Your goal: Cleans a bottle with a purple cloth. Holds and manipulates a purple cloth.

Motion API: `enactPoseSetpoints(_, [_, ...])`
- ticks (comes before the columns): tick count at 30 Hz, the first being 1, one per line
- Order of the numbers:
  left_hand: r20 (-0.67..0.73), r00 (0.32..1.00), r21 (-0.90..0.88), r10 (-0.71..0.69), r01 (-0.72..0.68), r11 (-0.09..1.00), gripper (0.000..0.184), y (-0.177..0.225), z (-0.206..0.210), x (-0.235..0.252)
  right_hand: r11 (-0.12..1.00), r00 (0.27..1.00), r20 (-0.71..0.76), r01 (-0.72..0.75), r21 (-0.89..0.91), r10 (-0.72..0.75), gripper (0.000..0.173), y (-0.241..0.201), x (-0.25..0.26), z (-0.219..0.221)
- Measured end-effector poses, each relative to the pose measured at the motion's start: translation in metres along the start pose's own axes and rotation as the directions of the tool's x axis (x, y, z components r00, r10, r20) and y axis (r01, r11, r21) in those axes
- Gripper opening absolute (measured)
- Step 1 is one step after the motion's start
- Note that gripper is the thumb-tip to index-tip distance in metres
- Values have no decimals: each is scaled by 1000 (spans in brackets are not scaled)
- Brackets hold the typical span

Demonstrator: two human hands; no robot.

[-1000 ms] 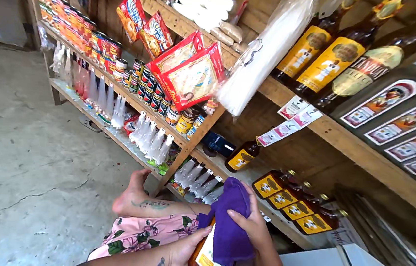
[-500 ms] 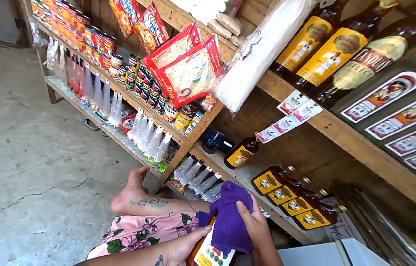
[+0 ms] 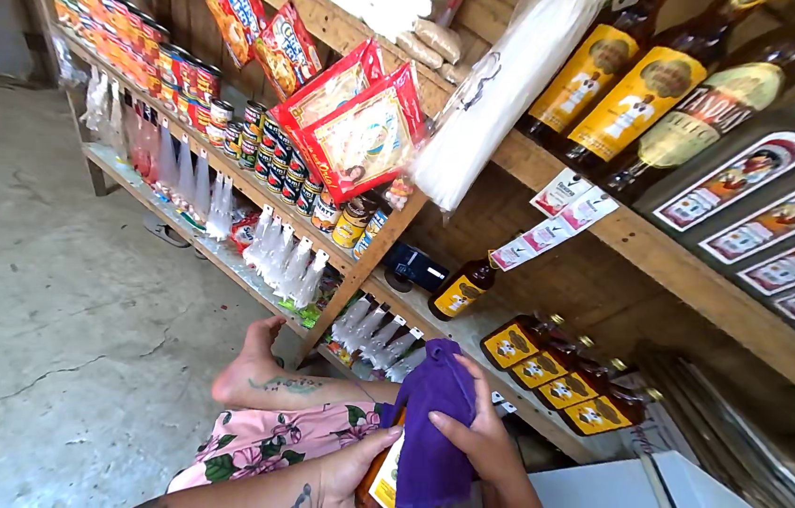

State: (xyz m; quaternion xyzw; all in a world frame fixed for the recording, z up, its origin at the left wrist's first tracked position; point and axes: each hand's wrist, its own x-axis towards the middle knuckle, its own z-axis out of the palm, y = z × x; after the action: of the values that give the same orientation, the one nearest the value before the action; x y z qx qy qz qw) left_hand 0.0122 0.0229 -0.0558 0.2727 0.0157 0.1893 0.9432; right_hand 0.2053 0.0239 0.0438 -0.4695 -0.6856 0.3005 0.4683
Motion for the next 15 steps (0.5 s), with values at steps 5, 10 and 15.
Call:
enactPoseSetpoints(5, [28, 1000, 15, -7, 6, 1000, 56, 1, 1, 1, 999, 993, -109, -43, 24, 45, 61, -6, 2, 3])
enactPoseSetpoints(10, [39, 999, 15, -32, 31, 999, 56, 2, 3, 0, 1000, 987, -158, -31, -4, 30, 47, -6, 3, 2])
enactPoseSetpoints(15, [47, 999, -8, -25, 26, 1000, 56, 2, 1, 1, 999, 981, -192, -38, -39, 30, 50, -7, 1, 5])
